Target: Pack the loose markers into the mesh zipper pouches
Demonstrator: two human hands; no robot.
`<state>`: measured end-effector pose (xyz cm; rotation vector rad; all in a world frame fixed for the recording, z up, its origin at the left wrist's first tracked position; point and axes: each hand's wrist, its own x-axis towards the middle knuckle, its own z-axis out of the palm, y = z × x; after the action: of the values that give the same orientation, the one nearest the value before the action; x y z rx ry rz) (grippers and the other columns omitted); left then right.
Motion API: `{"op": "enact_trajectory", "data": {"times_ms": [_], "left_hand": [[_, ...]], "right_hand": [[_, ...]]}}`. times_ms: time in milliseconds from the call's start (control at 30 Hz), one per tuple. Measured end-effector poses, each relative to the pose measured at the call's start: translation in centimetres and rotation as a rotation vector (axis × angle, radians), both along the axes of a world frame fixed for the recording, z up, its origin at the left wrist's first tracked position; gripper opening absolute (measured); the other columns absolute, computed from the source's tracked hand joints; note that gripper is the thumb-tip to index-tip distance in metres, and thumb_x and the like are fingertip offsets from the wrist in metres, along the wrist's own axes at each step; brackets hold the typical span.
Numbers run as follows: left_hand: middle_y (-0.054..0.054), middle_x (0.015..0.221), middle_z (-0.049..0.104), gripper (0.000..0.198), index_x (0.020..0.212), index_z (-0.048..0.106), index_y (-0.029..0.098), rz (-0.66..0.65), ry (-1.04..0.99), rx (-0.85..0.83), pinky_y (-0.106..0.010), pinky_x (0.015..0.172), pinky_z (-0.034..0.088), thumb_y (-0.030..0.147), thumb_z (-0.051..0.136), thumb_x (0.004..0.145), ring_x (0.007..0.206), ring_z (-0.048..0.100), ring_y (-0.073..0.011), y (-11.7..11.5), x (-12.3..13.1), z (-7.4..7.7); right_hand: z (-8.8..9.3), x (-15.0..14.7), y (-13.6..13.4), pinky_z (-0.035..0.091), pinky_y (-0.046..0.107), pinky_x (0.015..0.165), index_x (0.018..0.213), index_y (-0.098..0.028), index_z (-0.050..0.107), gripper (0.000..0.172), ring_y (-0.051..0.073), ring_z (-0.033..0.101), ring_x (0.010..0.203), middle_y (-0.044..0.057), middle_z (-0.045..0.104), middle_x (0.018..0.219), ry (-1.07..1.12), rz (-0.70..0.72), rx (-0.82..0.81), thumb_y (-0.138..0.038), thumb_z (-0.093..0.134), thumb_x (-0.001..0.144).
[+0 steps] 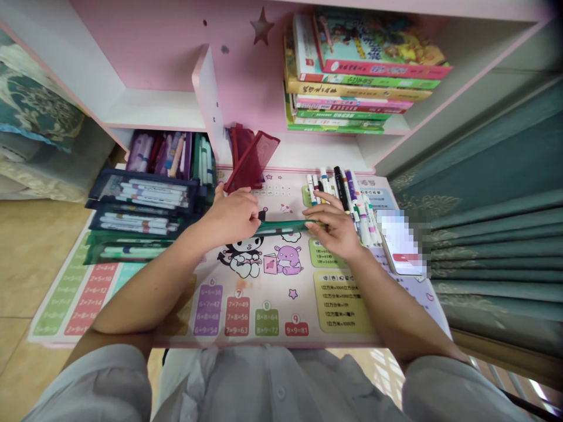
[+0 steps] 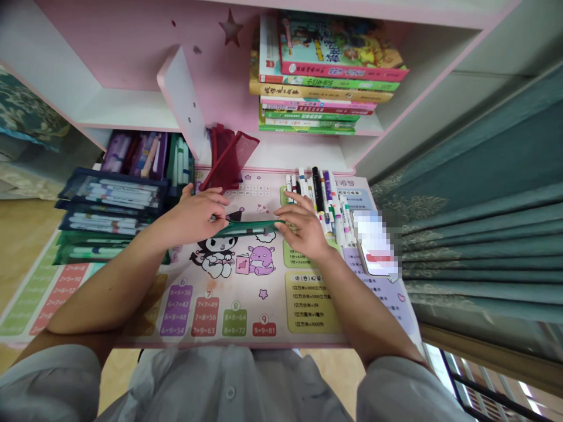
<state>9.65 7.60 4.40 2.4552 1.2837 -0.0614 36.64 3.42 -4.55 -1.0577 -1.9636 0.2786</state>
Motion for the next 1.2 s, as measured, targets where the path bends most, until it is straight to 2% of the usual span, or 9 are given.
{"op": "enact_trajectory", "data": {"times_ms": [300, 467, 733, 900, 1200], "left_hand": [[-0.005, 0.117, 0.073, 0.021, 0.07, 0.07, 0.02, -0.006, 0.002, -0.021, -0.074, 0.117, 0.012, 0.022, 0.057, 0.087, 0.137, 0.047, -0.0344, 0.2, -0.3, 0.5], [-0.005, 0.12, 0.072, 0.021, 0.069, 0.07, 0.02, -0.019, 0.0, -0.021, -0.075, 0.117, 0.01, 0.021, 0.057, 0.086, 0.136, 0.049, -0.0335, 0.3, -0.6, 0.4], [-0.005, 0.121, 0.073, 0.023, 0.065, 0.064, 0.019, -0.011, 0.029, -0.007, -0.068, 0.119, 0.012, 0.022, 0.058, 0.086, 0.136, 0.05, -0.0275, 0.4, -1.0, 0.6], [-0.004, 0.125, 0.072, 0.021, 0.068, 0.068, 0.021, -0.011, 0.023, -0.019, -0.069, 0.12, 0.011, 0.024, 0.058, 0.086, 0.138, 0.048, -0.0295, 0.6, -1.3, 0.6], [-0.002, 0.112, 0.075, 0.023, 0.067, 0.07, 0.022, -0.026, 0.056, -0.031, -0.065, 0.122, 0.013, 0.028, 0.058, 0.085, 0.135, 0.05, -0.0298, 0.9, -1.7, 1.2]], "right_hand": [[-0.1, 0.1, 0.0, 0.045, 0.062, 0.108, 0.084, -0.029, 0.073, 0.008, 0.031, 0.056, 0.132, 0.001, 0.077, 0.094, -0.017, -0.013, -0.018, -0.026, 0.067, 0.088], [-0.1, 0.1, -0.1, 0.043, 0.062, 0.11, 0.083, -0.03, 0.072, 0.008, 0.031, 0.055, 0.132, 0.001, 0.076, 0.094, -0.02, -0.019, -0.035, -0.027, 0.066, 0.088], [0.0, 0.1, 0.0, 0.043, 0.062, 0.111, 0.082, -0.029, 0.072, 0.009, 0.03, 0.056, 0.13, 0.001, 0.076, 0.093, -0.008, -0.024, -0.041, -0.028, 0.066, 0.088], [0.0, 0.1, 0.0, 0.043, 0.063, 0.11, 0.083, -0.029, 0.073, 0.008, 0.03, 0.056, 0.13, 0.001, 0.076, 0.093, -0.003, -0.019, -0.044, -0.027, 0.067, 0.087], [0.1, 0.1, 0.0, 0.042, 0.063, 0.112, 0.081, -0.03, 0.073, 0.008, 0.03, 0.057, 0.13, 0.001, 0.077, 0.093, -0.008, -0.03, -0.062, -0.028, 0.066, 0.087]]}}
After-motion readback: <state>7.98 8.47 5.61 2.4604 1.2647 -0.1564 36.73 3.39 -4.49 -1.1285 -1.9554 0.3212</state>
